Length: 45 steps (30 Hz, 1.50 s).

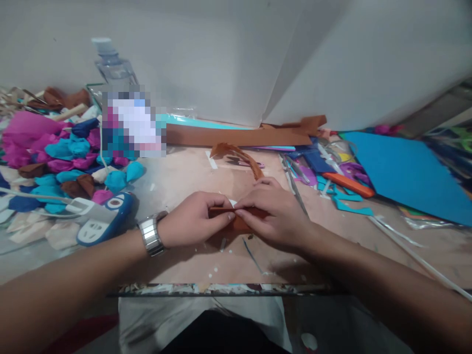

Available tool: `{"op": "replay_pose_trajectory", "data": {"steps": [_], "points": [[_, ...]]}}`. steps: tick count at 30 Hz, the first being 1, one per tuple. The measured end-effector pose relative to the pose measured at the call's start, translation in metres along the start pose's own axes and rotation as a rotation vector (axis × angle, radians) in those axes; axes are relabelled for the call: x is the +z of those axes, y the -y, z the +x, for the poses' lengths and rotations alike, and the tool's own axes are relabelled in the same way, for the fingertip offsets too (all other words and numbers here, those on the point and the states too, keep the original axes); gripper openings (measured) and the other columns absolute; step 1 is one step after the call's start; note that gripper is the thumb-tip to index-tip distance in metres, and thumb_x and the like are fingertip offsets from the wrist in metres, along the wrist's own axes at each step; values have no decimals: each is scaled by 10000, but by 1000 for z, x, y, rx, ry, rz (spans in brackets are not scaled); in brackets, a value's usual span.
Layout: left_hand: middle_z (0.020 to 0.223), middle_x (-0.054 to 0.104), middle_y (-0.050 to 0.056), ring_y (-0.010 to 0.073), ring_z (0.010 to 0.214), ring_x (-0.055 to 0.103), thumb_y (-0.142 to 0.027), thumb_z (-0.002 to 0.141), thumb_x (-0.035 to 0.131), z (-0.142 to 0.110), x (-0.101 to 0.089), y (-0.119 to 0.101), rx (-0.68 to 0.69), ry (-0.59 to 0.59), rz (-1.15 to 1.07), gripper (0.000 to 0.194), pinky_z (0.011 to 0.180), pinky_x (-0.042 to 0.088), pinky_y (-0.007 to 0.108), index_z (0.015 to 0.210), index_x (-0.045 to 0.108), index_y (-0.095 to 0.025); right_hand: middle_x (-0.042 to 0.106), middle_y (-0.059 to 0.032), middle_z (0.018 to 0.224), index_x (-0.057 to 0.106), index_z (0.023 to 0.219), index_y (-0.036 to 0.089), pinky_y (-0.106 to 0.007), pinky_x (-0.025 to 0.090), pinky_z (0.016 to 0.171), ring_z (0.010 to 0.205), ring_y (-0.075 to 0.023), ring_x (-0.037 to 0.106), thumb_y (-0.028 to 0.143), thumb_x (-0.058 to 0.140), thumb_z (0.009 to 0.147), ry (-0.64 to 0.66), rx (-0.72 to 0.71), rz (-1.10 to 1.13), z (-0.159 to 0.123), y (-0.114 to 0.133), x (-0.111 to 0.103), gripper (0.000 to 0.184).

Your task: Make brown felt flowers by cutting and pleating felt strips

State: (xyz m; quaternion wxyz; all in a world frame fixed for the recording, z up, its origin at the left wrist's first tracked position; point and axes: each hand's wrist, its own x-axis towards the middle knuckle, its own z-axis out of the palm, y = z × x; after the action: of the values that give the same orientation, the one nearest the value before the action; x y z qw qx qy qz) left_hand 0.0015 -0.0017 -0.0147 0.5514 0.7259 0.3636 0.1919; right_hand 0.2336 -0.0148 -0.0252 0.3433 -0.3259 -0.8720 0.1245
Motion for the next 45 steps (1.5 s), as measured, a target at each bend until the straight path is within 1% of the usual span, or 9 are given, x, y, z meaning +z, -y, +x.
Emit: {"op": "replay_pose_trajectory", "data": {"steps": [3,8,11,14,19,24,33,39,45], "points": [[827,692,27,135,741,594,-370,996,580,-1,1,-1,39,11,54,281,679,475,235,924,730,-143,819,-3,922,751,1019,230,-456,447,992,856,-194,719,185,691,968,-3,-12,-5,0,1,0,91],[701,605,-28,92,601,503,-252,917,589,-1,1,-2,-29,-17,-49,164,560,404,190,847,698,-152,809,-7,917,760,1033,230,-445,432,1008,855,-174,732,159,667,986,-8,-52,-4,0,3,-1,125],[666,560,-41,85,571,463,-238,895,579,-1,1,-4,-55,-3,-101,146,529,377,185,835,681,-152,802,-10,901,763,1031,224,-441,435,1010,843,-168,733,151,663,986,-15,-66,-5,0,2,0,132],[651,528,-43,84,568,435,-284,901,606,-1,-1,-7,-97,15,-107,166,520,354,190,821,653,-145,797,-15,890,764,1021,220,-442,440,1008,830,-168,732,156,665,984,-26,-80,-13,0,2,0,124],[660,495,-30,87,603,415,-466,996,554,0,-3,-7,-74,29,-83,404,537,325,200,763,605,-139,788,-15,881,747,989,213,-438,437,1019,820,-166,725,146,654,984,-20,-99,-25,0,2,-1,115],[624,521,-29,86,551,414,-458,978,597,1,-3,-2,-134,8,-134,366,497,300,205,789,614,-146,800,-9,888,758,1036,233,-441,436,1025,828,-168,731,167,662,993,-17,-72,-28,1,3,0,124],[626,534,-27,84,551,428,-493,970,632,1,-2,-2,-96,-9,-102,389,491,309,194,801,621,-143,810,-6,918,752,1034,253,-457,441,1041,851,-177,732,179,648,997,7,-51,-17,0,1,0,133],[685,565,-23,93,623,466,-355,963,635,0,-4,-5,-18,-30,-55,263,564,373,200,808,655,-143,811,-10,917,749,1009,246,-457,438,1039,843,-180,729,204,660,1002,5,-43,-23,1,2,-1,98],[680,560,-28,93,614,463,-380,975,622,0,-4,-4,-26,-34,-25,291,560,368,200,808,654,-143,807,-12,919,754,1021,242,-453,445,1035,853,-181,732,197,658,999,21,-47,-15,0,2,-2,108]]}}
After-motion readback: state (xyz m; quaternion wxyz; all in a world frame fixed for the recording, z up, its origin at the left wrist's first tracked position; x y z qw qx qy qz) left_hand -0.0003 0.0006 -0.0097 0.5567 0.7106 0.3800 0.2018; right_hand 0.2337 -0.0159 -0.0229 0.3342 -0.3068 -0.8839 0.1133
